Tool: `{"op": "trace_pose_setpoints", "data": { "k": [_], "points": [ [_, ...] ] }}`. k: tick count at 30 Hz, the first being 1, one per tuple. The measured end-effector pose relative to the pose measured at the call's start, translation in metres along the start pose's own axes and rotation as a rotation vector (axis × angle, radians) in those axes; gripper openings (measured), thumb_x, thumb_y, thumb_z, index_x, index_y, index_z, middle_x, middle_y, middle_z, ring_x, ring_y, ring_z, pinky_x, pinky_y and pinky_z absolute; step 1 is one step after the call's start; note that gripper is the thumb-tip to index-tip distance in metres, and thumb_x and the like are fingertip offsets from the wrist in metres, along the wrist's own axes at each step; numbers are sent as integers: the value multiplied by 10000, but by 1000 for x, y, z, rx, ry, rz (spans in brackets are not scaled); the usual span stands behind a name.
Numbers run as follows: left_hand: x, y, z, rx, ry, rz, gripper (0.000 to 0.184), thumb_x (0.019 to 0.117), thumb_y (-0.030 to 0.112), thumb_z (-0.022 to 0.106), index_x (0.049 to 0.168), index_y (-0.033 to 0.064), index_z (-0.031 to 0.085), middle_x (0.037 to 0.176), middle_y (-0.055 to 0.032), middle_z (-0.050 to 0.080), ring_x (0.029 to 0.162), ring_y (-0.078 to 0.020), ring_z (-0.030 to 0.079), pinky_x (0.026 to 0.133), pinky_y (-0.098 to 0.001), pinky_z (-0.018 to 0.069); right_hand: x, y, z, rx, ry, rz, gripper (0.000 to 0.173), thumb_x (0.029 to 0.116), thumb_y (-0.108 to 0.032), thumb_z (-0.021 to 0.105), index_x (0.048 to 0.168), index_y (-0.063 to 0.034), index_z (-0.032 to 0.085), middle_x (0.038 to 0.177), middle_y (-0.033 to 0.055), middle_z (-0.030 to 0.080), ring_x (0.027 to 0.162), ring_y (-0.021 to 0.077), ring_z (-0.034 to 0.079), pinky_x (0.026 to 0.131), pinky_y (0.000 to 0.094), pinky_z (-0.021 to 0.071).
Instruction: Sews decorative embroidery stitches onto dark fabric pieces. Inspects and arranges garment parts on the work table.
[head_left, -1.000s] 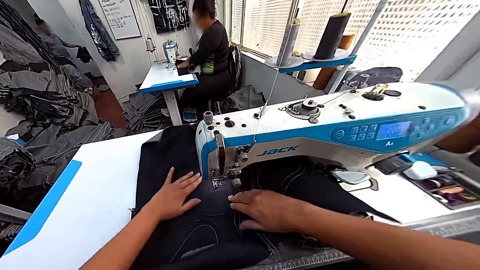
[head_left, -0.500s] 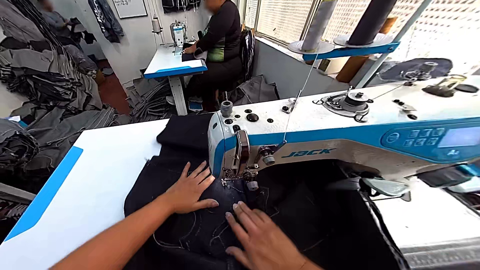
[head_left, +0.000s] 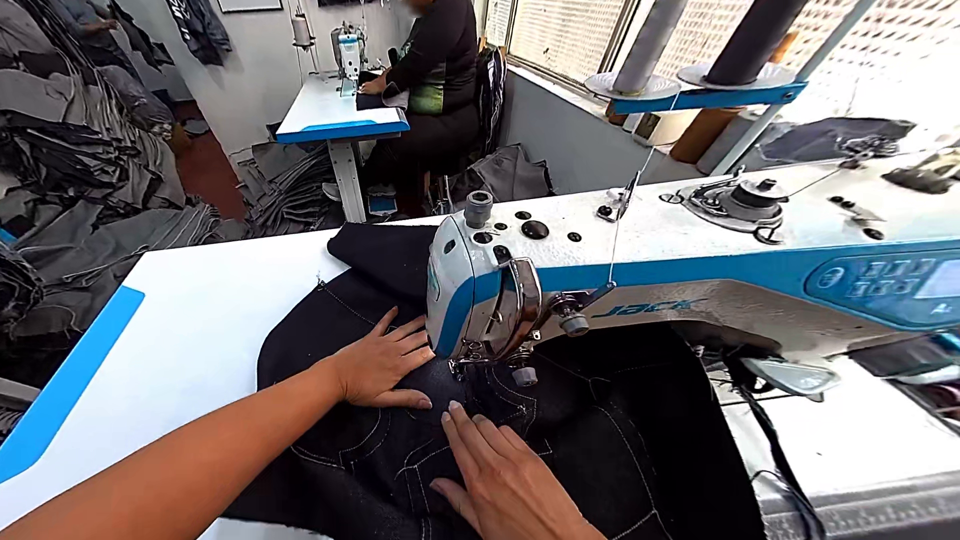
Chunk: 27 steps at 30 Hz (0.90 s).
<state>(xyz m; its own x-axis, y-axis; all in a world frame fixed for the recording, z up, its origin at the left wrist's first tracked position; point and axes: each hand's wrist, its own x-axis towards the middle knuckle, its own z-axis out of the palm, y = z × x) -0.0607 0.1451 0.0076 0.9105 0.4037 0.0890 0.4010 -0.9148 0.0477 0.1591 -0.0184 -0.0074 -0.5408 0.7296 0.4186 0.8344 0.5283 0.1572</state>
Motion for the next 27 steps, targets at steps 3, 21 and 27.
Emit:
{"op": "trace_pose_setpoints", "data": {
  "k": [3,21,27],
  "points": [
    [-3,11,1,17,-17,-79,880,970,752,264,1492,89,515,1602,-131,427,1551,-347,253,1172,-748,125,-9,12,1,31,15,-32,654,1037,-544,370,1278,-23,684,1299,99,705,1045,228,700,776,337,539],
    [-5,27,-1,13,-54,-203,882,971,765,250,1541,126,457,1627,-111,392,1565,-343,210,1184,-736,78,-13,25,3,55,49,-79,517,1035,-407,417,1265,-40,699,1286,72,715,999,204,702,783,316,529],
    [-5,27,-1,19,-47,-206,885,970,765,250,1550,126,444,1629,-108,389,1566,-340,207,1185,-732,84,-12,26,3,55,57,-91,517,1036,-401,412,1257,-34,701,1272,79,720,980,204,706,775,318,528]
  ]
}}
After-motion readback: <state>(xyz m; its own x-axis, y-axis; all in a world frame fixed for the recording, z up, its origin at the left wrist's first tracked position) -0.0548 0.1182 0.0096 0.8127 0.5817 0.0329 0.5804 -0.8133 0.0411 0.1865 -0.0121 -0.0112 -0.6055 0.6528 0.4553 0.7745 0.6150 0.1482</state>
